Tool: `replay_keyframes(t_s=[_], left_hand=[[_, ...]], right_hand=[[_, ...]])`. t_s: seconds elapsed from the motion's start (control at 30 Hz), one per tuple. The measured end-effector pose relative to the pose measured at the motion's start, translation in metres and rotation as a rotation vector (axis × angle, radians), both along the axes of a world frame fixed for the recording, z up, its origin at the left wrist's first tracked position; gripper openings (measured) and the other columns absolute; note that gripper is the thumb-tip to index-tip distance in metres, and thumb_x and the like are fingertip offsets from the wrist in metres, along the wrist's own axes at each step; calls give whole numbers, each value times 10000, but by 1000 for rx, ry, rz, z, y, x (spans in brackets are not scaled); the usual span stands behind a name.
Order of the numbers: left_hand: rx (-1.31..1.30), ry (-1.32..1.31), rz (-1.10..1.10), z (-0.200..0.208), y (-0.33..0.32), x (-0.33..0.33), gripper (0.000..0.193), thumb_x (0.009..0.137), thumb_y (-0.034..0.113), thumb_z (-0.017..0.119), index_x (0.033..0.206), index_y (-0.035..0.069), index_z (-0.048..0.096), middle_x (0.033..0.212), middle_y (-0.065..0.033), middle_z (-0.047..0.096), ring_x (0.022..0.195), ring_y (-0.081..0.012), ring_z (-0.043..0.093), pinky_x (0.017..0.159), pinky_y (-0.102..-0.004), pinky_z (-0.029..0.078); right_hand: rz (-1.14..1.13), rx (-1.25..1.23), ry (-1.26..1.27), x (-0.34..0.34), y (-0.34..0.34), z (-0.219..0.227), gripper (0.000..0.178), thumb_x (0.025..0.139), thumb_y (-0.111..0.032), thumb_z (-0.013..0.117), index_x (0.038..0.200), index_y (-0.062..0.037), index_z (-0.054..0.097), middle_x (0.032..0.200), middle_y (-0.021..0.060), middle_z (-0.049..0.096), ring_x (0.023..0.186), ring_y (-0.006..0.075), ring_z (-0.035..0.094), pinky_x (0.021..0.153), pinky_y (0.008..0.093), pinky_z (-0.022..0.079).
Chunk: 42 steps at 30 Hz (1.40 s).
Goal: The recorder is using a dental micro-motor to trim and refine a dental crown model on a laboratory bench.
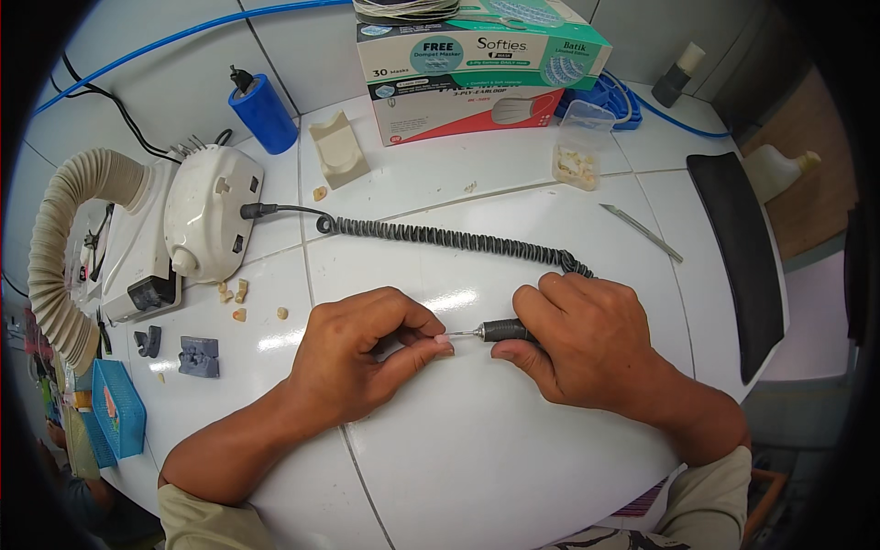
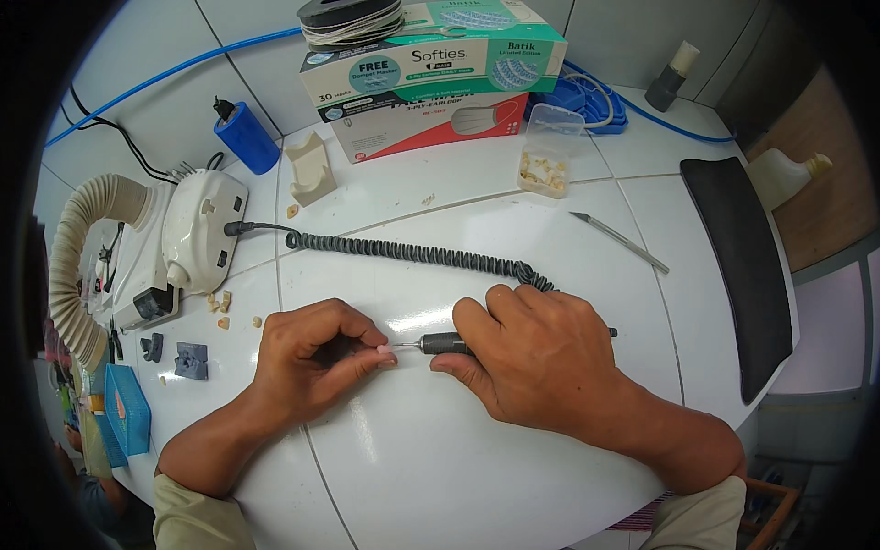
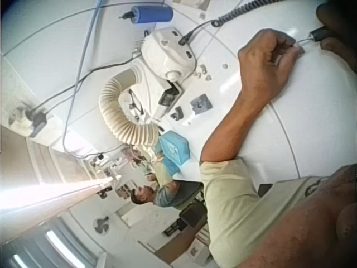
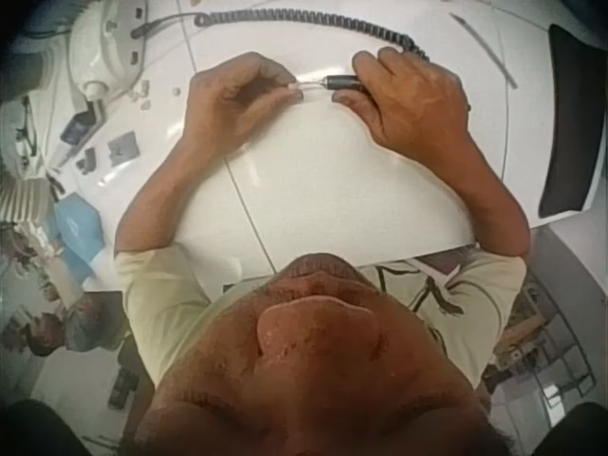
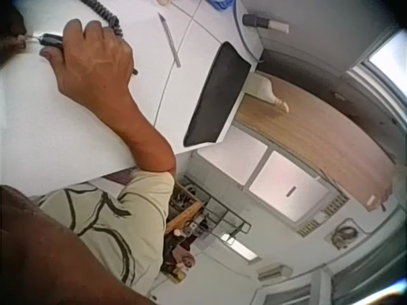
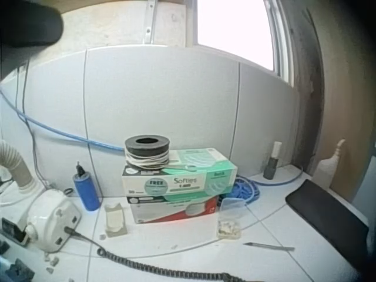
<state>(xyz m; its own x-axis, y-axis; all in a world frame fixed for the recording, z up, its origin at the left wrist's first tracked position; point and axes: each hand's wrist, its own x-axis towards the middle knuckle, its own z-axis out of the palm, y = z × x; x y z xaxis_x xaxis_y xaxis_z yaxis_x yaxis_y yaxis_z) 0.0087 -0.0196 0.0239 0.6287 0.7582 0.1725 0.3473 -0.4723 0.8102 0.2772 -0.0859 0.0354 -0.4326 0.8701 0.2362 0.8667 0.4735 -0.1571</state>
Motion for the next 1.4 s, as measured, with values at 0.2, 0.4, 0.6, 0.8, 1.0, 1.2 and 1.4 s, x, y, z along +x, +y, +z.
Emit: replay_keyframes(t_s=[0.2,0.4,0.6,0.8,1.0,1.2,1.4], left_hand=[[-63,8,18,1,2,-2,168,931,107,891,994,14,765,927,-92,783,850,-195,789,758,-311,638],[-35,16,-18,2,3,-2,174,920,97,896,991,12,762,937,-98,782,847,-212,785,752,-320,630],[9,-19,-18,-3,3,-1,182,885,56,921,928,31,745,908,-71,764,802,-164,749,711,-298,593],[61,-31,1,-3,1,-1,188,860,24,929,901,36,745,886,-82,750,770,-163,736,663,-296,565],[167,-46,1,-5,0,0,202,826,14,943,844,34,743,844,-98,745,735,-177,735,620,-299,550],[238,-57,-9,-6,-1,2,217,806,-5,948,821,29,734,803,-105,741,689,-182,732,589,-293,550],[275,-61,-9,-5,-1,3,229,796,-29,948,799,23,725,795,-111,735,686,-182,732,585,-285,552]], right_hand=[[0,-2,4,1,0,-1,441,983,-512,780,903,-105,633,737,47,549,596,215,576,518,373,446],[1,-3,4,1,-1,0,440,983,-513,778,901,-106,631,733,48,540,596,217,574,515,376,441],[1,2,10,0,0,0,442,980,-509,784,893,-105,625,727,48,539,590,216,571,509,375,439],[-14,-10,26,-2,-1,-1,458,989,-507,782,886,-92,619,692,52,535,556,211,560,472,378,438],[-17,-29,43,-5,-3,0,467,1002,-514,770,884,-88,618,678,57,542,525,207,556,445,381,433],[-16,-35,38,-6,-4,0,468,1011,-512,764,879,-87,620,673,58,543,516,204,557,440,372,432],[-28,-28,40,-7,-4,-1,456,1007,-496,775,873,-88,620,668,49,537,509,191,550,431,367,421]])
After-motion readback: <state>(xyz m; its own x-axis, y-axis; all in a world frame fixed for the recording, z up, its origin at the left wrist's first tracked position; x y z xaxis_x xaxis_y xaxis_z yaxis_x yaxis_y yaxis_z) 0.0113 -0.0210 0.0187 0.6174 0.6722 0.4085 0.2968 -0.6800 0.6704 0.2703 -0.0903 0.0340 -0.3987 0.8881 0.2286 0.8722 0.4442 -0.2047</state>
